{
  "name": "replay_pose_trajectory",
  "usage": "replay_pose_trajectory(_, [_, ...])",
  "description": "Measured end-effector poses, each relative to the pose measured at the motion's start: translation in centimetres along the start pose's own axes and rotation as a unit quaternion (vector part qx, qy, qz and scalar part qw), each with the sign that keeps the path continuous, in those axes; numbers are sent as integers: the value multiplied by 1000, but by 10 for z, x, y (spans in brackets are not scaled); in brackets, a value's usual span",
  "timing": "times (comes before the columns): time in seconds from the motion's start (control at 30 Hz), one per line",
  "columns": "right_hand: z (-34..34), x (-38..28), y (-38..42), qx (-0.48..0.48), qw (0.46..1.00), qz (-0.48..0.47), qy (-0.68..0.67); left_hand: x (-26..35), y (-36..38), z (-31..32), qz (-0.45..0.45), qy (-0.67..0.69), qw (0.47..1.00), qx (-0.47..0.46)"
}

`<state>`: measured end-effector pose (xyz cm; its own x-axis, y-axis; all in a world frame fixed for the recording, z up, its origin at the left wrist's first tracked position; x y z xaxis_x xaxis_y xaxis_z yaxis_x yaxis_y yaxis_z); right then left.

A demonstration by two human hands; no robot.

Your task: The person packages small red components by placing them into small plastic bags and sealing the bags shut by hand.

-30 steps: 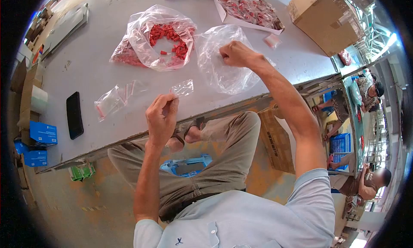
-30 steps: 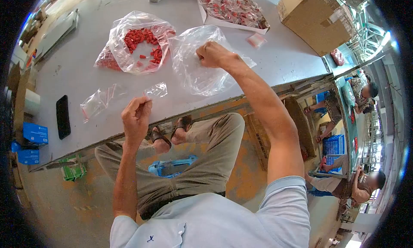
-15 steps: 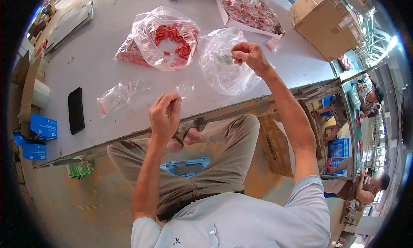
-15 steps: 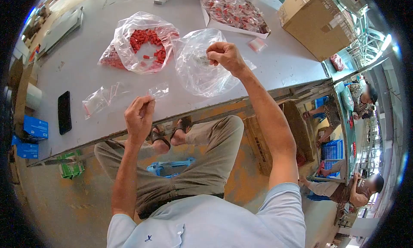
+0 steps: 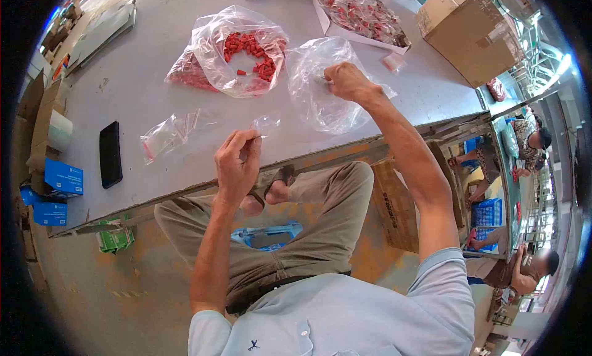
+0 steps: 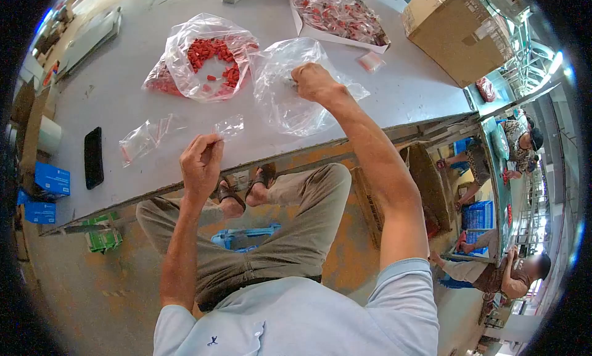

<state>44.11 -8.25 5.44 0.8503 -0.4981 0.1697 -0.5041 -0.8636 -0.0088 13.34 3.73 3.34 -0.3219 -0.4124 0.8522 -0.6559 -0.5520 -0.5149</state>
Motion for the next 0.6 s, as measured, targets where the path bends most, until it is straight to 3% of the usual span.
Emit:
replay_pose_trajectory(0.17, [9, 6, -9, -62, 998, -10, 26, 2, -1, 0, -1, 3, 1000, 1])
replay_pose_trajectory(0.23, [8, 18, -9, -17, 996, 23, -82, 2, -1, 1, -4, -5, 1000, -3])
replay_pose_trajectory(0.37, [19, 30, -11, -18, 995, 60, -81, 1, 0, 0, -8, 2, 1000, -3])
replay_pose_trajectory(0.6, [12, 8, -4, 24, 999, 12, -17, 3, -1, 1, 6, 2, 1000, -3])
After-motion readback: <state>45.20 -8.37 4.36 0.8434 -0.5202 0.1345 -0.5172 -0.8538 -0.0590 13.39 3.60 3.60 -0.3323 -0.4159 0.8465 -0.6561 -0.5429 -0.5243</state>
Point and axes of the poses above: each hand's wrist, its own y-axis away from the middle knuckle, its own z-axis out of the palm, x = y × z, the point moved 8 cm from there along -y, towards the middle knuckle, and after that the axes turned 11 degrees about y, right-handed, at the moved point
